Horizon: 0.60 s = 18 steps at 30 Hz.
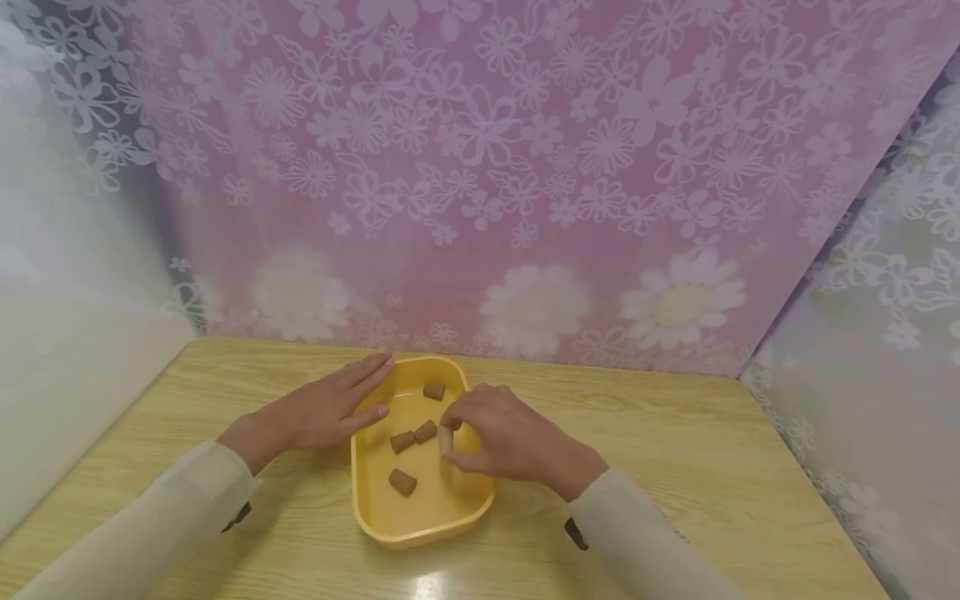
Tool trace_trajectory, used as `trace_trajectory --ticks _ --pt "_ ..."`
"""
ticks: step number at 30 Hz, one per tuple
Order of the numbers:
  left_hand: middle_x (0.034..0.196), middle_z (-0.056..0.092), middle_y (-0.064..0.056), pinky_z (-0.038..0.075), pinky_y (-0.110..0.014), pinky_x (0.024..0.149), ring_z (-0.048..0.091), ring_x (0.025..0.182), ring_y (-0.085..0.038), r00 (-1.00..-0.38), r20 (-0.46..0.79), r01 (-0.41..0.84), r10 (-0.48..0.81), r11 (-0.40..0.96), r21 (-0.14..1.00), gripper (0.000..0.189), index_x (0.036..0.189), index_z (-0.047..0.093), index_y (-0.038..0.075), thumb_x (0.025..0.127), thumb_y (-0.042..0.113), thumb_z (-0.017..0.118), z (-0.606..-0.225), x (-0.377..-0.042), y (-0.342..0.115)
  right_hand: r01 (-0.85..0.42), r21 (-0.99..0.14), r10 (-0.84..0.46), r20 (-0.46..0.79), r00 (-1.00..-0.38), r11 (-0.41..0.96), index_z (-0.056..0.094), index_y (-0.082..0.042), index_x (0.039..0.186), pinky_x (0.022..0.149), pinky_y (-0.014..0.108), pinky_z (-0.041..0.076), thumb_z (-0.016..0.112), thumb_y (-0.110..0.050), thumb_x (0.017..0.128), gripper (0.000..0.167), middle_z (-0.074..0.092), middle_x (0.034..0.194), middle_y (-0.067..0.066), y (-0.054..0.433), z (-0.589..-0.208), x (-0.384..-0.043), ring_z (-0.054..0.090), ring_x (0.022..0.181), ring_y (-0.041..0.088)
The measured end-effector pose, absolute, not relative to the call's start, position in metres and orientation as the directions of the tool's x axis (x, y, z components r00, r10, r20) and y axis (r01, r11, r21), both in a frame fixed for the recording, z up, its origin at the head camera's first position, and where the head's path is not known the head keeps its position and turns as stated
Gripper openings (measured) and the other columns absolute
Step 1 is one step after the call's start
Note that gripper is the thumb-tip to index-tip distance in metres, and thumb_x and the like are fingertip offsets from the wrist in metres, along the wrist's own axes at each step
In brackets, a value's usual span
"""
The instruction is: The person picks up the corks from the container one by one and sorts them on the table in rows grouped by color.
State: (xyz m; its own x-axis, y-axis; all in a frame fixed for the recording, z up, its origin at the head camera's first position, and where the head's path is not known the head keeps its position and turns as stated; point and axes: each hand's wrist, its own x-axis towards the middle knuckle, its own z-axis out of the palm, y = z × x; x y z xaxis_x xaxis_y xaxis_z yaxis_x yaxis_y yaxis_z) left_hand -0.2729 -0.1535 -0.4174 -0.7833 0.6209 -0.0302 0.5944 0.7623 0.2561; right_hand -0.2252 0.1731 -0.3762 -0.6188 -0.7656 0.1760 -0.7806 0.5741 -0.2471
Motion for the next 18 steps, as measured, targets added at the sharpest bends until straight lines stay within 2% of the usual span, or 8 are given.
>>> trace_trajectory --ticks 6,12,18 --pt "0.185 0.002 -0.007 0.015 -0.055 0.139 0.009 0.172 -0.032 -0.777 -0.025 0.604 0.629 0.756 0.252 0.085 0.177 0.011 0.012 0.115 0.066 0.032 -0.419 -0.273 -0.154 -0.736 -0.288 -0.729 0.154 -0.667 0.612 0.077 -0.018 0.125 0.099 0.046 0.055 0.080 -0.032 0.102 0.027 0.076 0.118 -0.008 0.186 -0.371 -0.223 0.067 0.109 0.018" --pt "0.185 0.003 -0.008 0.014 -0.054 0.139 0.008 0.172 -0.032 -0.778 -0.024 0.602 0.627 0.756 0.256 0.085 0.177 0.010 0.012 0.115 0.065 0.033 -0.419 -0.273 -0.155 -0.689 -0.321 -0.682 0.152 -0.715 0.650 0.075 -0.019 0.129 0.094 0.043 0.061 0.080 -0.031 0.102 0.029 0.074 0.121 -0.008 0.204 -0.368 -0.220 0.069 0.115 0.021" --pt "0.185 0.002 -0.008 0.014 -0.054 0.139 0.008 0.172 -0.032 -0.778 -0.024 0.602 0.627 0.757 0.254 0.085 0.177 0.010 0.011 0.115 0.065 0.032 -0.419 -0.273 -0.155 -0.645 -0.352 -0.633 0.167 -0.756 0.678 0.073 -0.022 0.132 0.094 0.043 0.062 0.079 -0.034 0.104 0.031 0.072 0.125 -0.008 0.225 -0.367 -0.215 0.068 0.117 0.019"
